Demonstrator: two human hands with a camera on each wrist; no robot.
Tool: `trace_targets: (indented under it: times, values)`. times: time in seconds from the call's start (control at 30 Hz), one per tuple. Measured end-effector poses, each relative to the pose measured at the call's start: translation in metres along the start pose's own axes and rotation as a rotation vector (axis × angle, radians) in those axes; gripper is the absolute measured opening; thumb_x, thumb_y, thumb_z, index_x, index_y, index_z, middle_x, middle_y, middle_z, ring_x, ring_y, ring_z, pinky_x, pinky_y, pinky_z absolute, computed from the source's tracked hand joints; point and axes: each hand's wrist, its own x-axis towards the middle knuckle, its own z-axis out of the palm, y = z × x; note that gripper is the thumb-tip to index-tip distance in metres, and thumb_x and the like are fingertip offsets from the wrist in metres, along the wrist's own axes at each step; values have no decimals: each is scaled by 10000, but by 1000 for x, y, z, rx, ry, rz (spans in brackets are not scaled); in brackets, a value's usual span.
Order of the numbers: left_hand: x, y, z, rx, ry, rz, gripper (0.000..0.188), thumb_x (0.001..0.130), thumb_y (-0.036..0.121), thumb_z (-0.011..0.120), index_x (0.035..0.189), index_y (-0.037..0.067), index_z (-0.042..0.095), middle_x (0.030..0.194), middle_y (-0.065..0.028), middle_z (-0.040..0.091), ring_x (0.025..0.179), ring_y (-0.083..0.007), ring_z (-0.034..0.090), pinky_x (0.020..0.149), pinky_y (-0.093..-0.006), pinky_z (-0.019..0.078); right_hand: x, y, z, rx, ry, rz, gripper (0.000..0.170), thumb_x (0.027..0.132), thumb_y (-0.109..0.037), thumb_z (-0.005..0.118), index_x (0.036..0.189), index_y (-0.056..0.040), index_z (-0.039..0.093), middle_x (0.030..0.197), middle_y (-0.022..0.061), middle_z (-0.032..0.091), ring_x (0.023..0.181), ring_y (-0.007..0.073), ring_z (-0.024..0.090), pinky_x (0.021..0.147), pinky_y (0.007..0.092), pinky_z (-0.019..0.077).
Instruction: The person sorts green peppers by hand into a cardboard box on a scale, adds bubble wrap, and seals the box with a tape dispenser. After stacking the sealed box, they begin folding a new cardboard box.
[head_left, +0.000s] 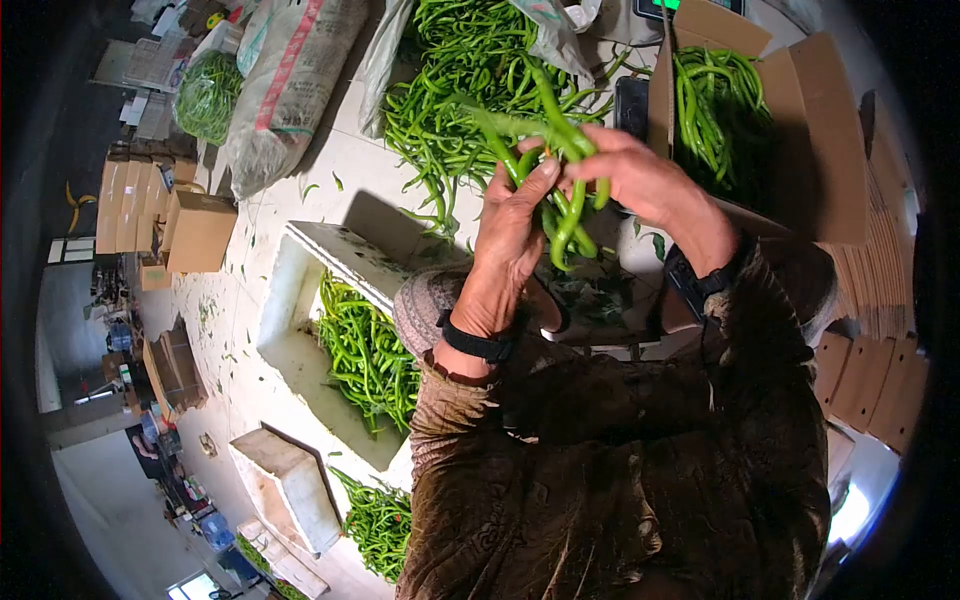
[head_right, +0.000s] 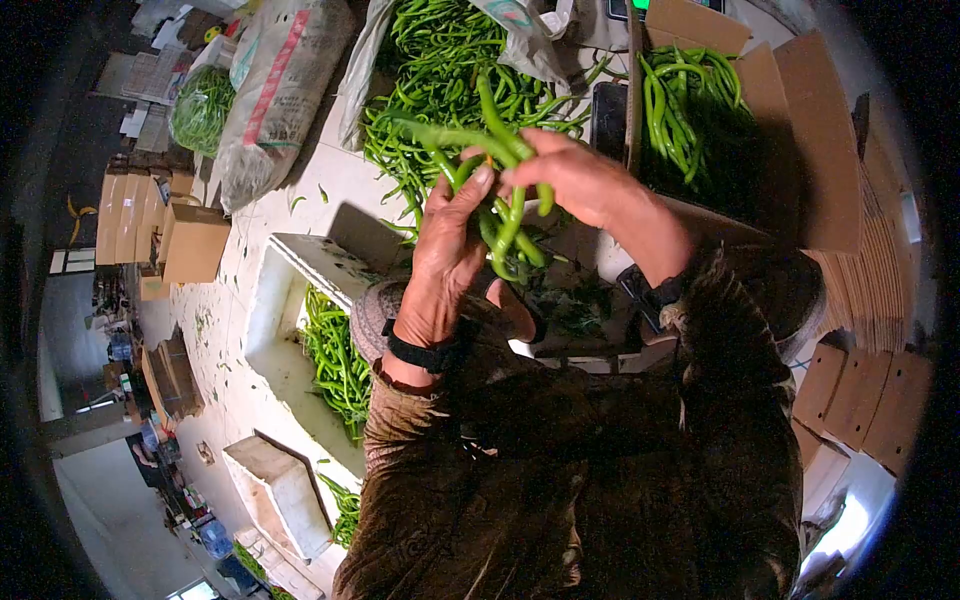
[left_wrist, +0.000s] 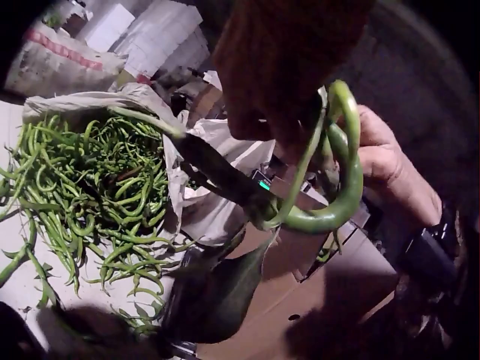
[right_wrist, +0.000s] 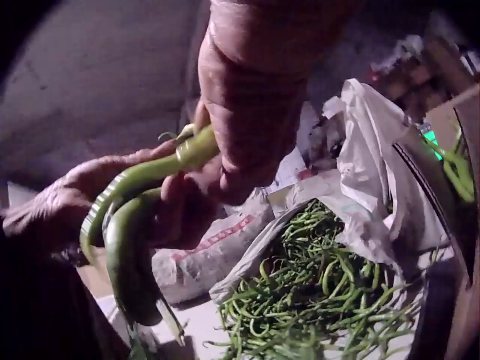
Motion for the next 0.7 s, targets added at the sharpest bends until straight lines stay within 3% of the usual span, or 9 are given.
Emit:
trace_targets:
  times: [0.1,0.17,0.3,0.37,0.43,0.5,0.57,0.63,0.7]
  values:
    - [-5,7,4,-4,73,7,362,887,34,602,1230,20,488,1017,-101,593,928,-215,623,771,-347,558,8,-10,-24,393,68,-44,266,802,4,540,1064,24,497,875,109,563,713,173,569,720,318,479]
    - [-2,12,2,-50,93,26,340,896,62,595,1217,17,495,972,-101,586,844,-208,634,704,-320,563,0,-15,-31,389,40,-93,267,827,-19,531,1089,19,500,872,86,563,687,136,534,704,292,458]
    - [1,15,-5,7,98,75,305,927,137,570,1193,18,479,891,-70,528,756,-159,577,665,-298,551,-39,-24,-15,-76,6,-113,307,872,-118,564,1139,17,492,924,79,574,773,130,546,743,241,443]
    - [4,11,-6,-95,151,68,315,935,200,572,1184,24,491,863,-63,525,767,-158,547,700,-322,528,-56,-30,15,-395,203,-258,396,873,-198,622,1177,13,483,1007,115,580,898,166,570,843,272,461]
    - [5,9,0,-165,115,27,341,940,250,568,1190,32,488,875,-59,522,780,-166,528,750,-337,501,-36,-2,10,-469,162,-60,636,771,-244,766,1256,13,445,1122,134,580,1059,201,550,951,335,445]
    - [7,4,0,-266,12,31,327,946,242,560,1190,36,488,897,-63,524,818,-176,537,788,-334,490,-26,29,14,-475,16,-313,636,748,-208,786,1250,2,455,1132,117,590,1044,175,551,917,328,453]
    - [4,4,3,-232,-25,42,324,953,213,543,1213,37,460,940,-73,534,877,-188,545,816,-343,483,-27,28,10,-555,63,-222,572,739,-156,786,1209,-6,497,1070,78,613,963,135,553,878,301,454]
    - [0,5,11,-90,-26,100,378,957,196,533,1277,40,408,943,-85,550,940,-203,549,839,-362,482,-27,28,7,-337,8,-82,489,772,-70,749,1205,-2,533,1043,-1,596,936,66,498,824,240,442]
    - [0,5,11,-87,-60,106,487,911,99,556,1343,30,341,971,-91,550,968,-214,550,886,-381,465,-31,27,8,-342,12,-145,446,771,-66,751,1162,1,547,989,-20,594,884,59,500,788,236,445]
